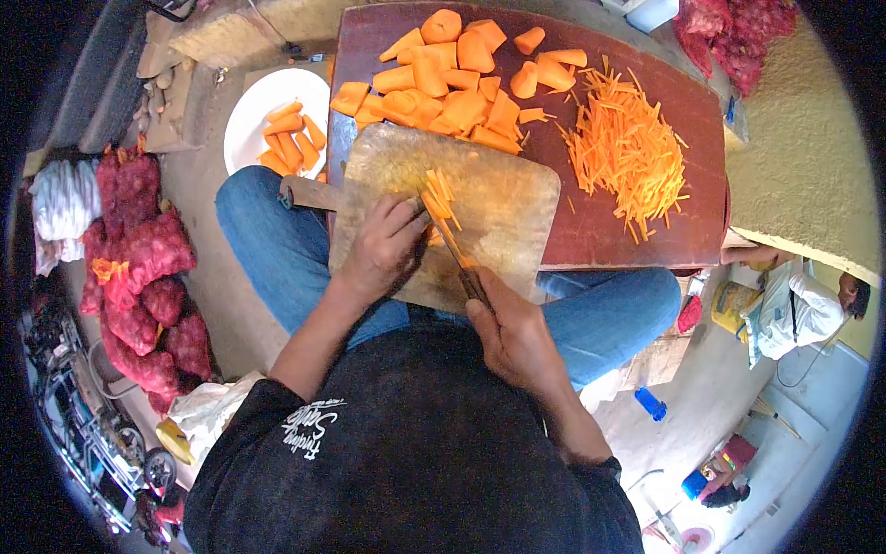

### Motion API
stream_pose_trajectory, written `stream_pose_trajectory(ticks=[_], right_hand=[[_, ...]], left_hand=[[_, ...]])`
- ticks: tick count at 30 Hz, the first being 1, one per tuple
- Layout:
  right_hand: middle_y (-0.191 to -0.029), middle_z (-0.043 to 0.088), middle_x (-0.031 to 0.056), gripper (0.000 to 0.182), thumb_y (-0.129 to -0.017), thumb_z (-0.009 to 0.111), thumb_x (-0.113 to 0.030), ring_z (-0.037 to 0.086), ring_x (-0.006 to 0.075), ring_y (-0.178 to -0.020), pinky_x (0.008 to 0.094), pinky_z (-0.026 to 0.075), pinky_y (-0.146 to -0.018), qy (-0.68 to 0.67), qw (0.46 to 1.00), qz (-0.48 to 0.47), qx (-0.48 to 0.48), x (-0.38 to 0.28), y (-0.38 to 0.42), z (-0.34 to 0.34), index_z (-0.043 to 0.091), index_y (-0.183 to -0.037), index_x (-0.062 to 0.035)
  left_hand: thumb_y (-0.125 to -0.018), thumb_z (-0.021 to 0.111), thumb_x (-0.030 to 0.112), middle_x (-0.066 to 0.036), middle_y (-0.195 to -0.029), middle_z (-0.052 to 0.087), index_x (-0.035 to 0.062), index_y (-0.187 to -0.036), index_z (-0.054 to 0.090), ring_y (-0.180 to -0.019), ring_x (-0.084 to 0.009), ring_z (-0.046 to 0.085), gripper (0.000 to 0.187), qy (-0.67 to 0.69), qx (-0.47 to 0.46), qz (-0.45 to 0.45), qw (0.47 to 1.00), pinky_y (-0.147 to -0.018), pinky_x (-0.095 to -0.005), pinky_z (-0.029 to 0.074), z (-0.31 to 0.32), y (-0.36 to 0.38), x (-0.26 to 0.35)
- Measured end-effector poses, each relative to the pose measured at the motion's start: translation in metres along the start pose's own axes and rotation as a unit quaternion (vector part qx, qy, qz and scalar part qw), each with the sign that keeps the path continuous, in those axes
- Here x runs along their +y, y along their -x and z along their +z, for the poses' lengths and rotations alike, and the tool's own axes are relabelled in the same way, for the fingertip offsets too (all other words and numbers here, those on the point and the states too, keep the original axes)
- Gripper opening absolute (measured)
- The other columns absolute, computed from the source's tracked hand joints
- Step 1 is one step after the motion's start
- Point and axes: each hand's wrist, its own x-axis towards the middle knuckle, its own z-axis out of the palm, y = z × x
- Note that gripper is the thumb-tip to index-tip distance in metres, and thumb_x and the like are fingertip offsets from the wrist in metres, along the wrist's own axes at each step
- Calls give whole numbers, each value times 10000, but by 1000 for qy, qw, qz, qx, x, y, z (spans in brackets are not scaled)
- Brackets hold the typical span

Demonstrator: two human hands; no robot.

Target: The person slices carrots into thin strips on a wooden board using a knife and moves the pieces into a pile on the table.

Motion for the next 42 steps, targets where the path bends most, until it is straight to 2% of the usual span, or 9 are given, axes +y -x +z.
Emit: stream_pose_trajectory(ticks=[7, 13, 16, 19, 21, 23, 31, 36, 42], right_hand=[[-1179, 736, 329, 381, -1120, 615, -152, 739, 518, -1120, 504, 588, -940, -14, 999, 28, -30, 1, -33, 7, 603, -1481, -32], [-1150, 747, 293, 395, -1126, 610, -150, 767, 440, -1101, 445, 579, -945, -67, 997, -11, 38, 13, -16, 6, 602, -1506, -44], [-904, 673, 30, 372, -1160, 589, -158, 585, 87, -770, 305, 504, -690, -70, 997, 42, 17, 9, -15, 1, 634, -1491, 6], [-857, 610, -11, 372, -1159, 603, -172, 505, 54, -704, 264, 440, -627, -80, 996, 26, 29, 14, -17, 8, 641, -1489, -4], [-1023, 720, 154, 390, -1138, 616, -161, 673, 200, -910, 357, 528, -829, -83, 996, 40, 22, 11, -19, 6, 626, -1501, -18], [-1106, 775, 233, 402, -1125, 627, -154, 753, 260, -1016, 402, 573, -929, -93, 993, 66, 21, 8, -20, 1, 620, -1504, -21], [-1201, 776, 245, 414, -1110, 649, -136, 764, 286, -1121, 399, 573, -991, -129, 989, 67, 8, 24, -1, -10, 617, -1488, 29], [-1250, 750, 280, 419, -1110, 646, -121, 761, 361, -1163, 405, 563, -1021, -120, 992, 34, 3, 17, 3, 3, 599, -1490, 48], [-1124, 722, 291, 392, -1102, 643, -109, 755, 434, -1056, 459, 574, -929, -85, 996, -7, -1, 8, -4, 5, 594, -1468, 22]], left_hand=[[-774, 756, -35, -164, -1095, 653, -57, -1134, 738, -1031, -367, 652, 361, 27, 3, -11, 1000, -917, -466, 543, 2, 0, -1], [-744, 754, -80, -170, -1069, 648, -50, -1097, 732, -1016, -372, 654, 355, 41, 16, -24, 999, -901, -469, 551, -1, 3, 0], [-746, 752, -78, -171, -1072, 647, -50, -1088, 723, -1023, -378, 659, 345, 37, 9, -26, 999, -899, -469, 555, 2, 4, -2], [-742, 749, -78, -172, -1084, 650, -54, -1091, 714, -1026, -379, 663, 352, 38, 8, -24, 999, -892, -465, 556, 0, 2, -1], [-758, 759, -68, -176, -1087, 650, -45, -1101, 714, -1025, -384, 662, 347, 32, 10, -22, 999, -888, -465, 552, -2, 1, 0], [-780, 775, -53, -182, -1096, 650, -34, -1109, 715, -1024, -391, 661, 335, 34, 19, -25, 999, -886, -470, 548, -1, 1, 1], [-874, 848, 9, -202, -1164, 693, -12, -1154, 739, -1049, -412, 682, 301, 67, 3, -32, 997, -898, -481, 562, -6, 0, 0], [-815, 833, -16, -193, -1187, 671, -26, -1183, 729, -1089, -411, 656, 383, 26, -20, -13, 999, -939, -500, 540, -6, 3, 1], [-762, 801, -61, -183, -1165, 681, -52, -1173, 733, -1094, -403, 659, 417, 26, -12, -5, 1000, -965, -504, 549, -7, 0, 1]])
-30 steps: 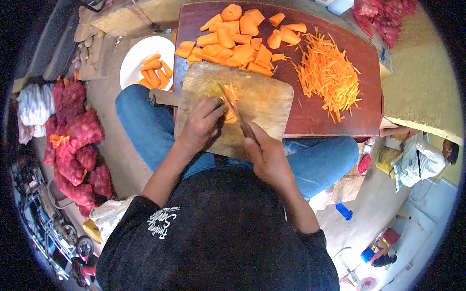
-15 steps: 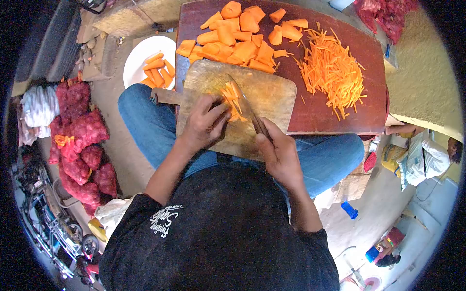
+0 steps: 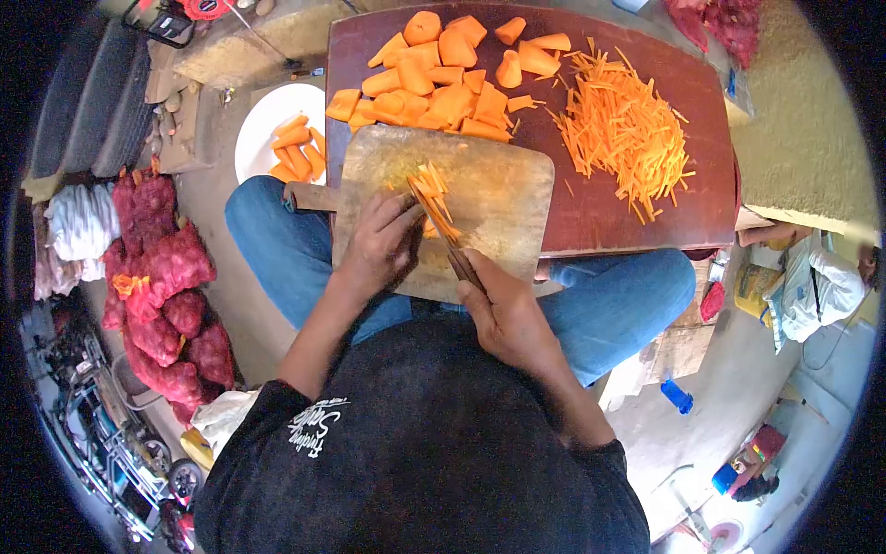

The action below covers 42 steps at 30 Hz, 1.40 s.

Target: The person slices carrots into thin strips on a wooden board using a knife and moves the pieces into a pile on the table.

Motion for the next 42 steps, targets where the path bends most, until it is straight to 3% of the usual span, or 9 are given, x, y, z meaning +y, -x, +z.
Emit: stream_pose_trajectory(ticks=[5, 11, 20, 26, 29, 35, 42], right_hand=[[-1059, 712, 285, 382, -1108, 635, -120, 740, 460, -1008, 459, 577, -884, 57, 998, -7, 12, 11, -11, 9, 596, -1473, -15], [-1081, 743, 281, 406, -1130, 612, -144, 766, 428, -1024, 462, 581, -911, -11, 999, 34, 6, -6, -13, 3, 583, -1518, -29], [-1054, 736, 277, 412, -1132, 605, -146, 772, 395, -1013, 440, 581, -919, 63, 998, 27, -7, 5, -21, 6, 577, -1531, -45], [-1049, 724, 304, 369, -1129, 599, -141, 762, 456, -999, 460, 581, -877, 12, 999, 41, -5, -11, -20, 1, 595, -1482, -36], [-1061, 725, 317, 366, -1125, 602, -140, 757, 480, -1004, 473, 581, -866, 42, 999, -18, 15, -10, -13, 4, 598, -1474, -30], [-1072, 731, 315, 400, -1123, 606, -141, 755, 492, -1027, 490, 582, -888, 71, 997, 37, -3, 0, -24, 12, 586, -1506, -29], [-1012, 725, 309, 370, -1121, 611, -145, 751, 495, -978, 498, 579, -857, 40, 999, -22, 28, -3, -13, 11, 603, -1474, -33]], left_hand=[[-766, 787, -73, -184, -1144, 690, -59, -1153, 736, -1095, -404, 666, 391, 16, -4, -18, 1000, -966, -485, 558, 0, 3, 2], [-770, 792, -67, -181, -1145, 684, -47, -1143, 745, -1113, -401, 662, 377, 25, 19, -35, 999, -968, -483, 557, 3, 7, -1], [-802, 820, -41, -171, -1122, 723, -3, -1129, 772, -1082, -403, 690, 333, 7, 19, -39, 999, -937, -492, 555, 1, 7, -1], [-754, 817, -51, -155, -1074, 693, -22, -1109, 758, -1096, -382, 663, 361, -1, 43, -27, 999, -954, -489, 531, 5, 7, -5], [-761, 810, -55, -156, -1080, 710, -19, -1113, 759, -1094, -387, 678, 357, 1, 34, -38, 999, -945, -488, 543, 5, 7, -4], [-767, 792, -67, -161, -1083, 725, -19, -1105, 754, -1103, -398, 689, 343, -10, 33, -31, 999, -947, -491, 556, 3, 5, -4], [-737, 775, -70, -167, -1058, 672, -28, -1067, 734, -1099, -400, 656, 334, -2, 34, -36, 999, -956, -495, 535, 2, 7, -3]])
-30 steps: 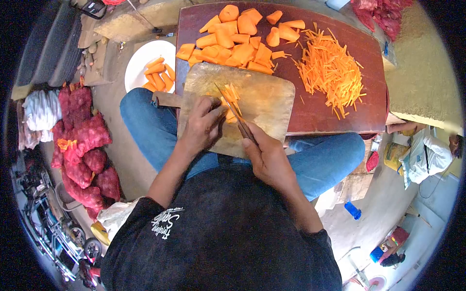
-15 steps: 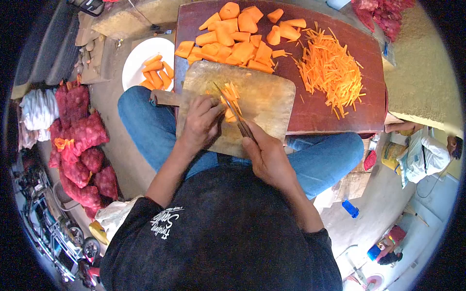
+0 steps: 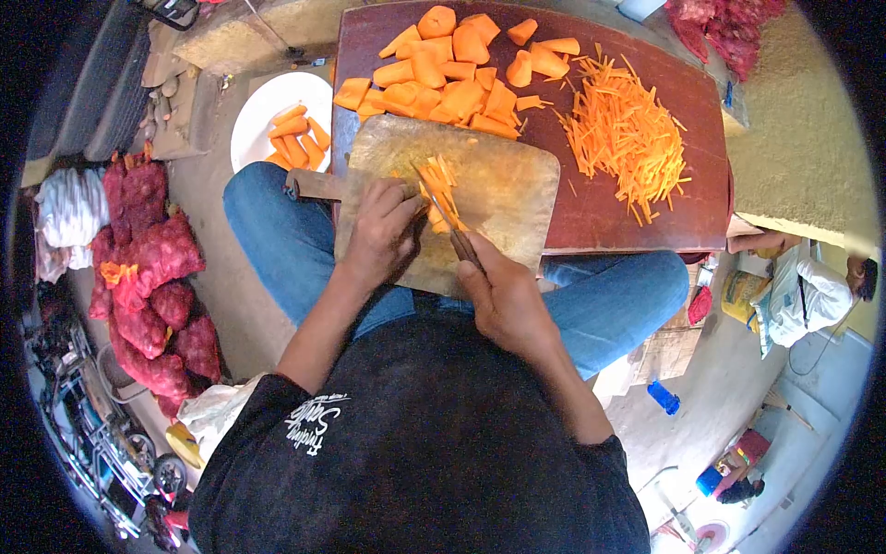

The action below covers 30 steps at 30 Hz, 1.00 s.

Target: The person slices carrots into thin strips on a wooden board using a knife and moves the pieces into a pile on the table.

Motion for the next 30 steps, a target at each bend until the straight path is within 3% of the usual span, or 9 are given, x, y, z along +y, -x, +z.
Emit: stream_pose_trajectory(ticks=[8, 11, 14, 20, 23, 30], right_hand=[[-955, 713, 307, 356, -1123, 599, -143, 742, 516, -948, 516, 579, -838, 7, 999, 39, -19, -1, -6, 0, 609, -1466, -48], [-955, 705, 301, 337, -1131, 580, -153, 734, 518, -944, 530, 570, -835, 52, 998, 15, -8, 5, -14, 7, 609, -1447, -39], [-978, 705, 301, 327, -1138, 567, -166, 727, 525, -959, 541, 564, -839, 17, 997, -71, 11, 5, -20, 13, 600, -1432, -27], [-1002, 709, 312, 338, -1124, 587, -134, 722, 542, -990, 541, 566, -844, 2, 999, 44, -22, -11, -2, 7, 583, -1444, -25], [-1005, 705, 320, 340, -1119, 598, -128, 720, 543, -971, 547, 559, -825, 19, 1000, -12, 3, 1, 2, 9, 584, -1444, -27], [-1003, 698, 317, 332, -1126, 598, -146, 725, 527, -962, 530, 561, -822, 20, 999, 33, -20, -4, -15, 9, 597, -1437, -31]], left_hand=[[-716, 772, -78, -191, -1088, 704, -34, -1097, 739, -1088, -424, 677, 385, -9, -12, 4, 1000, -942, -509, 553, -1, 1, -2], [-718, 771, -72, -189, -1096, 705, -26, -1100, 741, -1086, -421, 674, 386, 0, -7, 20, 1000, -941, -517, 547, 2, 4, -6], [-730, 773, -60, -174, -1074, 691, -15, -1091, 741, -1084, -404, 663, 365, -12, -4, 27, 1000, -941, -509, 536, 0, 1, -7], [-759, 786, -34, -146, -1007, 657, 0, -1054, 744, -1063, -367, 648, 300, -21, 5, 15, 1000, -940, -484, 521, -1, 0, 0], [-756, 789, -30, -144, -1001, 655, -2, -1037, 746, -1062, -363, 649, 286, -26, -1, 12, 1000, -940, -481, 522, 1, 0, -2], [-740, 776, -41, -149, -989, 642, -12, -1005, 738, -1038, -369, 640, 269, -23, 18, 29, 999, -927, -483, 516, 5, -1, -3]])
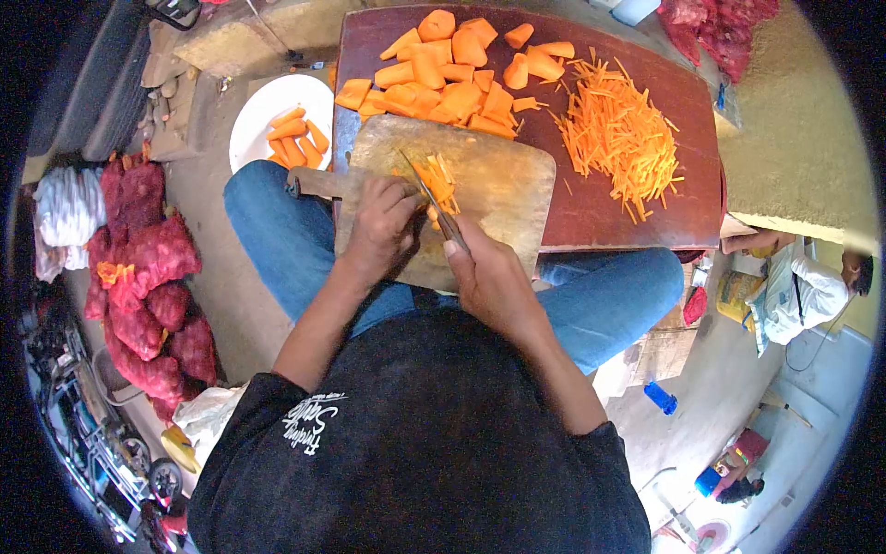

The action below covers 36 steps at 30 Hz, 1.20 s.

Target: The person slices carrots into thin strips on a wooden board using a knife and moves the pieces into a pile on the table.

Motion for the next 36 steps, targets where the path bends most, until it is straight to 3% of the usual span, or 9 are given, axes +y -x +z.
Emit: stream_pose_trajectory(ticks=[5, 14, 17, 20, 22, 25, 29, 32, 36], right_hand=[[-993, 696, 305, 317, -1132, 589, -142, 740, 489, -977, 500, 563, -832, -46, 998, 31, 12, -2, 14, -1, 612, -1427, -27], [-1077, 722, 299, 340, -1134, 592, -139, 753, 474, -1045, 475, 578, -902, -6, 999, -35, 7, 3, 3, 0, 606, -1447, -7], [-1054, 719, 301, 338, -1133, 586, -129, 742, 502, -1022, 499, 575, -883, -33, 997, -54, 45, 10, 9, 4, 609, -1449, -12], [-1022, 718, 301, 340, -1132, 581, -123, 746, 502, -987, 500, 575, -860, -20, 1000, 7, 13, -1, 17, -3, 608, -1450, -5], [-1010, 716, 298, 342, -1131, 587, -125, 755, 481, -975, 485, 576, -854, -13, 1000, -15, 20, 2, 15, 4, 606, -1447, 4], [-984, 711, 288, 344, -1131, 592, -128, 760, 446, -934, 468, 573, -831, 3, 1000, -19, 11, 1, 10, 6, 604, -1445, 13], [-953, 697, 277, 339, -1131, 590, -120, 743, 418, -872, 469, 566, -796, -14, 998, -60, 33, 7, 11, 7, 606, -1442, 13], [-942, 686, 277, 334, -1130, 584, -108, 732, 411, -852, 474, 562, -783, -42, 999, -17, 21, 2, 19, 2, 607, -1441, 12], [-940, 689, 273, 342, -1129, 587, -117, 735, 413, -856, 472, 563, -781, -14, 998, -41, 33, 12, 18, 7, 608, -1446, 12]], left_hand=[[-719, 766, -53, -156, -981, 607, -12, -987, 710, -1024, -382, 627, 277, -8, -16, -23, 1000, -935, -489, 514, -6, 2, 5], [-699, 765, -53, -165, -987, 615, -9, -965, 698, -1043, -390, 630, 277, -9, -7, -5, 1000, -922, -491, 523, -3, -2, 2], [-689, 772, -54, -175, -1012, 631, -15, -989, 703, -1055, -399, 639, 311, -5, 0, -5, 1000, -920, -497, 532, -6, 1, 3], [-667, 774, -64, -194, -1059, 652, -28, -1042, 709, -1069, -418, 651, 382, 4, -11, -12, 1000, -925, -506, 542, -3, 7, 0], [-669, 769, -68, -195, -1063, 651, -30, -1039, 707, -1070, -418, 651, 377, -4, -29, -19, 999, -927, -502, 541, -5, 4, 3], [-700, 768, -53, -173, -973, 598, 1, -888, 646, -1029, -396, 622, 231, -9, -14, -10, 1000, -910, -500, 522, -7, -1, 6], [-704, 763, -56, -178, -977, 593, -1, -875, 631, -1022, -400, 617, 223, -12, -17, -10, 1000, -909, -504, 520, -6, -1, 5], [-705, 758, -59, -179, -978, 591, -4, -876, 631, -1017, -403, 614, 220, -14, -3, -6, 1000, -907, -505, 519, -5, 2, 6], [-706, 755, -62, -179, -975, 589, -5, -888, 641, -1021, -402, 614, 222, -9, -10, -15, 1000, -904, -503, 518, 0, 3, 3]])
